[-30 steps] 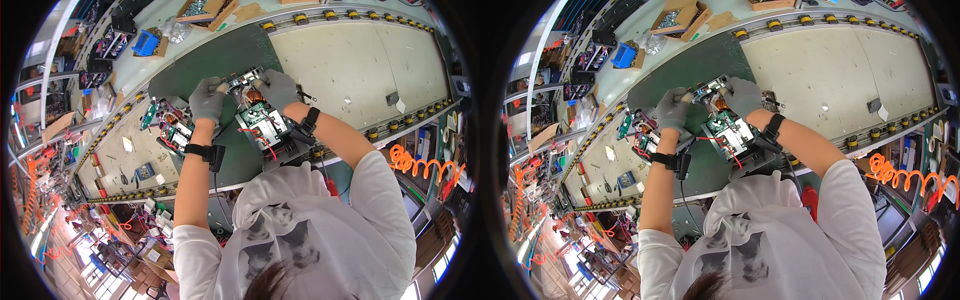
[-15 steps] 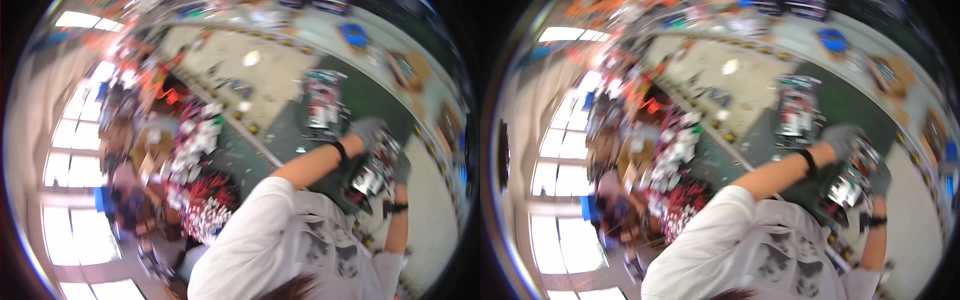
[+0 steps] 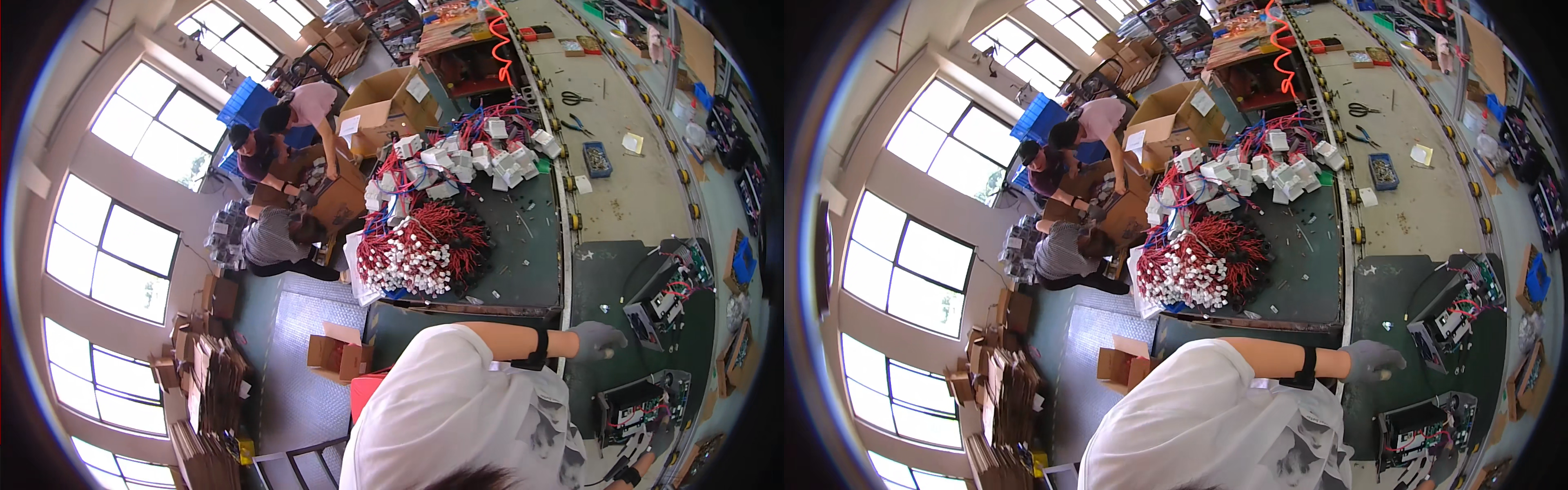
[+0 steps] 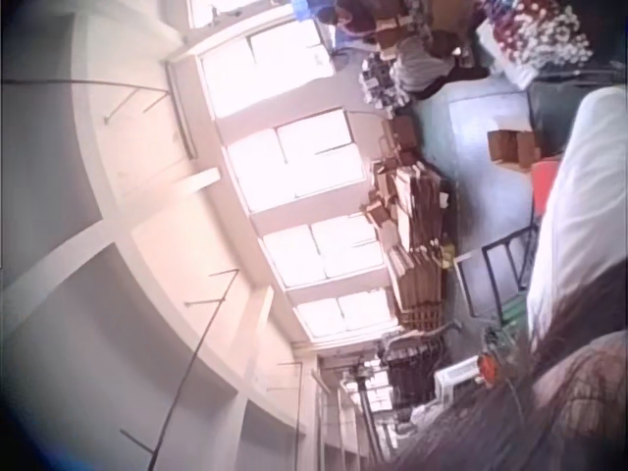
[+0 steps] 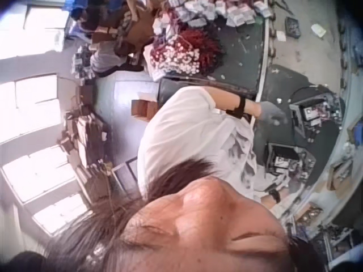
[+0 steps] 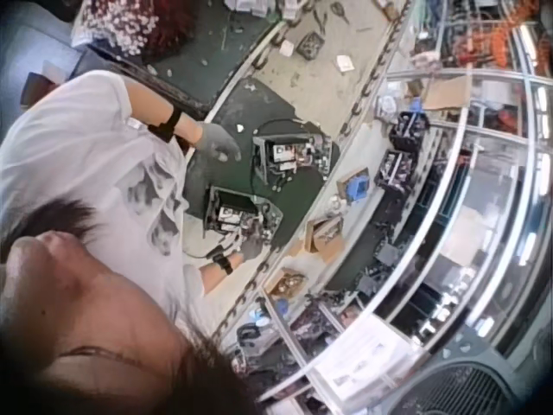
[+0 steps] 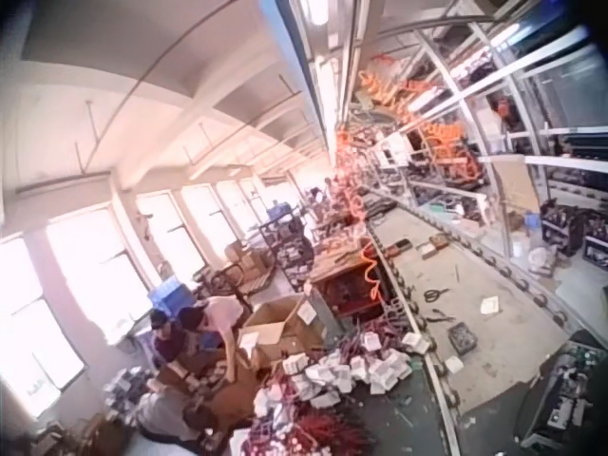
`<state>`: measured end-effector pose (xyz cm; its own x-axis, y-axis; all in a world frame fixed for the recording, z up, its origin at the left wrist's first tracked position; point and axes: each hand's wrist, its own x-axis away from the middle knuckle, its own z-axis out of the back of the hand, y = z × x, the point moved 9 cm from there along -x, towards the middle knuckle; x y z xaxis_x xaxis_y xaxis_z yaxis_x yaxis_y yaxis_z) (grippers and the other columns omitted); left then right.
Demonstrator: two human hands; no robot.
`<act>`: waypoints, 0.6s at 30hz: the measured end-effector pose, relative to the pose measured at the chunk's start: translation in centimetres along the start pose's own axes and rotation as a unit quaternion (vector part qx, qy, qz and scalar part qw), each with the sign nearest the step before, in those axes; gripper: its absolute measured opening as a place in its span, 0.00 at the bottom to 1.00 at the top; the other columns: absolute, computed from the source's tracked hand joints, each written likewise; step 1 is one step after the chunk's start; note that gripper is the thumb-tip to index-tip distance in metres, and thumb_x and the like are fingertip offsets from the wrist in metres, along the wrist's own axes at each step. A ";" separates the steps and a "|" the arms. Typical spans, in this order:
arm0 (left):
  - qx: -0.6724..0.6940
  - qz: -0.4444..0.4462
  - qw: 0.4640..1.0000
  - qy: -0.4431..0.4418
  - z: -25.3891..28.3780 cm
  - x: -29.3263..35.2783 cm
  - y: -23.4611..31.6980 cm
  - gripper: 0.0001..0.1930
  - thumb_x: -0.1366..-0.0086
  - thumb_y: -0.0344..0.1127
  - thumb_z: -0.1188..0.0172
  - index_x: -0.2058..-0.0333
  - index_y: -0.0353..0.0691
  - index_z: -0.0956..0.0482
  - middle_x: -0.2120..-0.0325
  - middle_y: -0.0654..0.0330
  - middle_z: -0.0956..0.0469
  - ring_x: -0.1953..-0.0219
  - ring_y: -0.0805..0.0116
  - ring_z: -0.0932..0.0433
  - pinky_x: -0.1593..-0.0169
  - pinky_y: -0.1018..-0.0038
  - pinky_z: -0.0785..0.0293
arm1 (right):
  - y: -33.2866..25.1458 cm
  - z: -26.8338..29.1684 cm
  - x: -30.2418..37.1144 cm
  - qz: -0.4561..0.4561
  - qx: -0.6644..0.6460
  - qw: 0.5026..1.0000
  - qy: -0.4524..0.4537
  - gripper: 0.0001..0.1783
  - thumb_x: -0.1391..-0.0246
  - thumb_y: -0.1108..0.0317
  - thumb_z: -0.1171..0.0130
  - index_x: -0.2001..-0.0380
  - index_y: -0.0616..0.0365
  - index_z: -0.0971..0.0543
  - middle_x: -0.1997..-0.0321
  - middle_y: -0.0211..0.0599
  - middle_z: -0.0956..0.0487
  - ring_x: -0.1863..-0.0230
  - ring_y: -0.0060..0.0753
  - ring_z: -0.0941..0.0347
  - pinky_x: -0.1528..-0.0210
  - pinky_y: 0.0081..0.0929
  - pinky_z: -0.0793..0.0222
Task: Assembling and inspecting electronic components on a conveyor belt and assisting colleagues with moving a large box of parts.
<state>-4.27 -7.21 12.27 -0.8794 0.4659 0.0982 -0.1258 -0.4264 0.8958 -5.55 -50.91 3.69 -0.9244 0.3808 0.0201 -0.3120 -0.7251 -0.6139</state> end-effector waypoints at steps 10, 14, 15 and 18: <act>0.021 0.047 0.993 0.104 6.9 11.4 -5.0 0.15 0.45 0.33 0.46 0.57 0.43 0.26 0.63 0.57 0.22 0.62 0.58 0.23 0.57 0.67 0.28 | -19.7 -0.6 2.6 0.229 0.107 0.953 0.168 0.27 0.45 0.48 0.47 0.62 0.67 0.27 0.65 0.44 0.26 0.66 0.38 0.31 0.63 0.32 0.35; 0.038 0.075 0.979 0.184 10.0 18.8 -8.1 0.14 0.44 0.33 0.47 0.57 0.44 0.26 0.63 0.55 0.23 0.59 0.56 0.25 0.55 0.66 0.30 | -28.2 -0.4 5.1 0.328 0.145 0.904 0.233 0.28 0.45 0.48 0.47 0.61 0.68 0.27 0.65 0.46 0.26 0.65 0.40 0.31 0.62 0.33 0.35; 0.054 0.097 0.972 0.206 10.6 21.2 -8.8 0.14 0.44 0.33 0.47 0.57 0.44 0.26 0.63 0.55 0.24 0.58 0.56 0.25 0.54 0.65 0.30 | -30.3 -0.6 5.5 0.355 0.151 0.889 0.246 0.28 0.45 0.48 0.47 0.61 0.68 0.27 0.64 0.46 0.26 0.65 0.40 0.31 0.62 0.34 0.35; 0.052 0.126 0.957 0.256 12.3 27.5 -11.6 0.13 0.43 0.34 0.47 0.57 0.44 0.26 0.62 0.55 0.24 0.57 0.55 0.25 0.54 0.65 0.30 | -37.3 0.0 8.3 0.424 0.176 0.835 0.303 0.28 0.45 0.48 0.47 0.61 0.68 0.27 0.64 0.47 0.26 0.65 0.42 0.30 0.62 0.34 0.34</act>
<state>-21.40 20.06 9.91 -0.9888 -0.0949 0.1154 0.1432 -0.3826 0.9127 -1.57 -20.73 26.76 -0.5978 -0.2122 -0.7730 0.2547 -0.9646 0.0678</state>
